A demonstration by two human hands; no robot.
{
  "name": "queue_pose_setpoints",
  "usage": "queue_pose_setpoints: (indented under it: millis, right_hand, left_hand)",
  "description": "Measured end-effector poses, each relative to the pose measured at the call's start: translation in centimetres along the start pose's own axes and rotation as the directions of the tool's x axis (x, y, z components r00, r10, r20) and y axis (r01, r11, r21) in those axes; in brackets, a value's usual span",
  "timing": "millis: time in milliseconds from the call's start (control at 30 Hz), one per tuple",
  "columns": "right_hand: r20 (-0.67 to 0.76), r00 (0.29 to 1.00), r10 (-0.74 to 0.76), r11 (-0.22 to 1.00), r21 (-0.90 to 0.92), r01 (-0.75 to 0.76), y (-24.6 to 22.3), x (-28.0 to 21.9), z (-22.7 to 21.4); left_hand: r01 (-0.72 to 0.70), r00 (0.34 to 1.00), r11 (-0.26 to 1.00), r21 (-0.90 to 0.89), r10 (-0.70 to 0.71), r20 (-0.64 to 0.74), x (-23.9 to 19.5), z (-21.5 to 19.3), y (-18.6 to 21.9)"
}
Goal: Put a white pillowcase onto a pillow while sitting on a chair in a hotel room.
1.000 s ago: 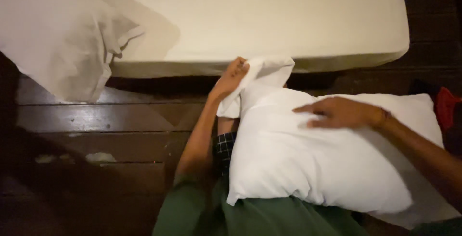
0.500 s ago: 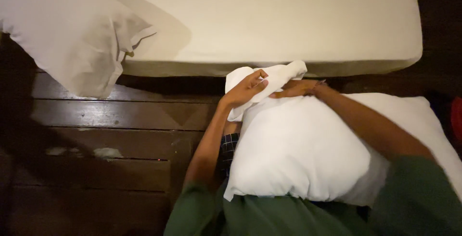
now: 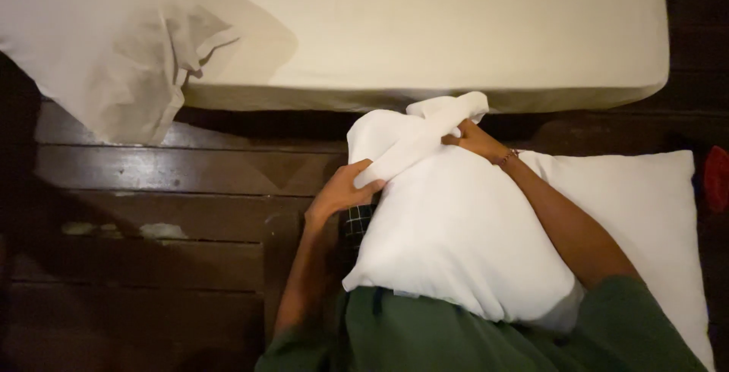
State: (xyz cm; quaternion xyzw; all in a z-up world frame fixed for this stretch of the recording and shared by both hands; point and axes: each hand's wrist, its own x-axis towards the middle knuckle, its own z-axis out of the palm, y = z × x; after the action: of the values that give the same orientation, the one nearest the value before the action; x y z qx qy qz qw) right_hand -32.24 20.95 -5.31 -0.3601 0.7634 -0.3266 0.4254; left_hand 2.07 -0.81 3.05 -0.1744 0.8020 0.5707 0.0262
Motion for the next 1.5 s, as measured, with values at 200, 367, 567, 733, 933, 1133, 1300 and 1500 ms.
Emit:
queue_pose_setpoints:
  millis: [200, 367, 567, 733, 933, 1133, 1300, 1500]
  right_hand:
    - [-0.246, 0.961, -0.125, 0.992, -0.054, 0.115, 1.1, 1.1, 0.3]
    - [-0.447, 0.891, -0.079, 0.985, 0.101, 0.138, 0.5, 0.4, -1.6]
    - [-0.204, 0.976, -0.075, 0.994, -0.089, 0.057, -5.6, -0.8, -1.5]
    - [-0.04, 0.999, -0.011, 0.947, -0.322, -0.003, -9.2, -1.0, -1.7]
    - [0.054, 0.998, -0.037, 0.933, -0.355, 0.054, -9.0, -0.7, -1.3]
    - [0.118, 0.988, -0.095, 0.949, -0.288, 0.126, -11.7, -3.3, -0.9]
    - [0.178, 0.967, -0.182, 0.981, -0.039, 0.191, -8.9, -2.8, -0.8]
    - [0.271, 0.921, -0.28, 0.958, 0.015, 0.287, -11.8, -4.2, -1.4]
  left_hand:
    - [-0.094, 0.991, 0.963, -0.252, 0.116, 0.073, -3.2, 0.9, 2.5]
    - [-0.024, 0.991, 0.93, -0.368, 0.071, 0.116, -7.6, -1.4, -0.2]
    - [0.208, 0.977, 0.86, -0.466, -0.204, 0.061, -9.5, -1.3, 5.9]
    - [0.101, 0.979, 0.99, -0.102, -0.118, -0.169, -5.7, -0.3, -2.7]
    - [0.18, 0.969, 0.976, 0.121, -0.155, -0.192, 4.0, -1.1, 3.4]
    - [0.292, 0.956, 0.856, 0.428, -0.272, -0.109, 20.1, 4.4, -4.8]
    - [0.388, 0.92, 0.757, 0.526, -0.356, -0.167, 25.2, 5.7, -7.6]
    - [0.333, 0.931, 0.839, 0.43, -0.22, -0.291, 24.5, 4.7, -6.4]
